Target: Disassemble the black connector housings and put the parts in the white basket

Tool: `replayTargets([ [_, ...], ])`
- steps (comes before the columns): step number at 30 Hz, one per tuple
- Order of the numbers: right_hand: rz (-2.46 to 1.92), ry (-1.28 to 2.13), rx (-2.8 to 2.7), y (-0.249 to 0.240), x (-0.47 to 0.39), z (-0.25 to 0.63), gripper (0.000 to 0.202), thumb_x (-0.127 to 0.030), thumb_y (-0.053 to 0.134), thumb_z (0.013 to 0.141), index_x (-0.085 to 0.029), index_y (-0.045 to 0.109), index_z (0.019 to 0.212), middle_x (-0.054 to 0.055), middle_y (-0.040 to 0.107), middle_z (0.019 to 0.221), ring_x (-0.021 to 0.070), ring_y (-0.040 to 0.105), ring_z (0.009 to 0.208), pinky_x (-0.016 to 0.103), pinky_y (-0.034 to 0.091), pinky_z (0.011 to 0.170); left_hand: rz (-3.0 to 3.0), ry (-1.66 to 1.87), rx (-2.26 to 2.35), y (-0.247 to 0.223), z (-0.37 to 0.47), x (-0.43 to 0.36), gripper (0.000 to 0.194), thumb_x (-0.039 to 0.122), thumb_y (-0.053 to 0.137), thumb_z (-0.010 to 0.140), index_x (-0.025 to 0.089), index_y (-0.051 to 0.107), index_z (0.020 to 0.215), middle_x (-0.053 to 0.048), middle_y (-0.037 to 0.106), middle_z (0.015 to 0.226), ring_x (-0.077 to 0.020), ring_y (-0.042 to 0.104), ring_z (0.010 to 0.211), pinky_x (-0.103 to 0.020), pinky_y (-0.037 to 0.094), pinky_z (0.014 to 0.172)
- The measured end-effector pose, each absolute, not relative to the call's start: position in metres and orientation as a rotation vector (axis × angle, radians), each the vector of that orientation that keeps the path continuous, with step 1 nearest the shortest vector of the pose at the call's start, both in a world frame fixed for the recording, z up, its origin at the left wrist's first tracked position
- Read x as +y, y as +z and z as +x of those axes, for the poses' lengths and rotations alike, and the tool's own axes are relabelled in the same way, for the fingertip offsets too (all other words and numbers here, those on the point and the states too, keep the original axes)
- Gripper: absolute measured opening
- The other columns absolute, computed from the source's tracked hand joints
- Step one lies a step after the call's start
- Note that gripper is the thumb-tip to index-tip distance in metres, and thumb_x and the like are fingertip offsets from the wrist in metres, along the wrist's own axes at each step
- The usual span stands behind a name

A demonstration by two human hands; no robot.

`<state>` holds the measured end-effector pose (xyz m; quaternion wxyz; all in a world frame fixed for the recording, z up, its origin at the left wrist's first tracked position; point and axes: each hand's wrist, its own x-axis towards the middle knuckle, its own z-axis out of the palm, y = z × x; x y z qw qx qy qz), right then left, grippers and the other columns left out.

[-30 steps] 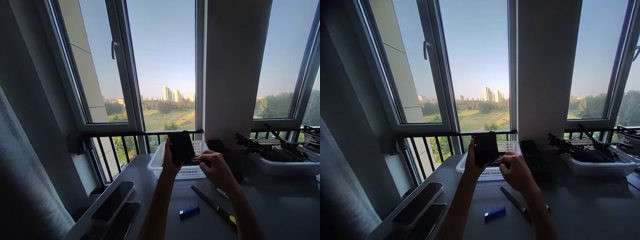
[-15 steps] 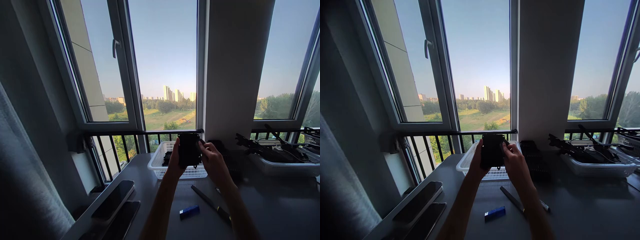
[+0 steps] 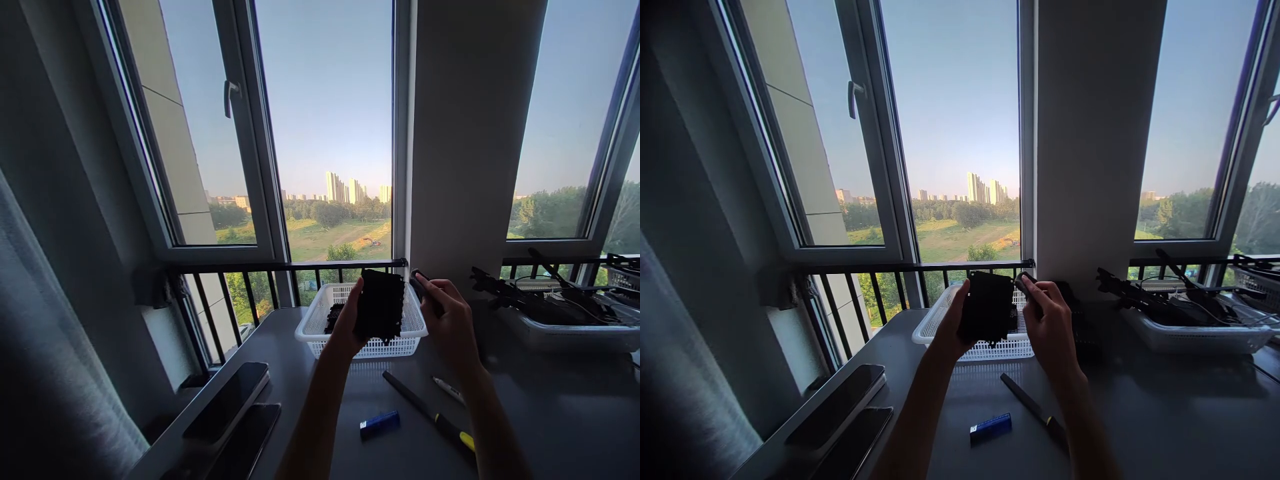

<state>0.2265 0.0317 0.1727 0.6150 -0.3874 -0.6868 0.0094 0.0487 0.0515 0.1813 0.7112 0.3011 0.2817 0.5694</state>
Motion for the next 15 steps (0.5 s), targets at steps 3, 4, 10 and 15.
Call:
replayTargets([
  [3,-0.926,-0.02,-1.644,0.168,0.038,0.224,0.044,-0.019,0.044,0.089,-0.02,0.058,0.131,0.009,0.059,0.103,0.0168,0.061,0.083,0.027,0.05,0.073,0.703,1.19,0.589,0.179,0.06,0.047,0.055,0.052,0.056,0.086,0.008,0.062,0.118,-0.014,0.075,0.09,-0.026,0.073,0.08,-0.036,0.059,0.078],
  [4,-0.933,-0.011,-1.681,0.167,0.04,0.222,0.045,-0.018,0.044,0.09,-0.018,0.057,0.133,0.01,0.059,0.103,0.0166,0.061,0.083,0.027,0.05,0.073,0.701,1.201,0.581,0.179,0.062,0.047,0.056,0.052,0.055,0.086,0.007,0.062,0.118,-0.014,0.075,0.09,-0.0261,0.073,0.08,-0.036,0.058,0.079],
  [10,-0.904,0.184,-1.952,0.167,0.028,0.211,0.046,-0.008,0.044,0.085,-0.02,0.064,0.124,0.005,0.061,0.093,0.0125,0.061,0.075,0.024,0.048,0.072,0.65,1.432,0.555,0.182,0.052,0.05,0.054,0.052,0.055,0.086,0.012,0.062,0.12,-0.009,0.075,0.082,-0.0221,0.072,0.075,-0.03,0.059,0.072],
  [15,-0.905,0.265,-1.995,0.173,0.016,0.212,0.038,-0.005,0.048,0.079,-0.025,0.077,0.092,0.0,0.065,0.082,0.0119,0.062,0.071,0.024,0.047,0.07,0.645,1.488,0.585,0.184,0.037,0.052,0.046,0.051,0.055,0.086,0.016,0.066,0.114,-0.005,0.074,0.074,-0.0201,0.072,0.07,-0.027,0.059,0.066],
])
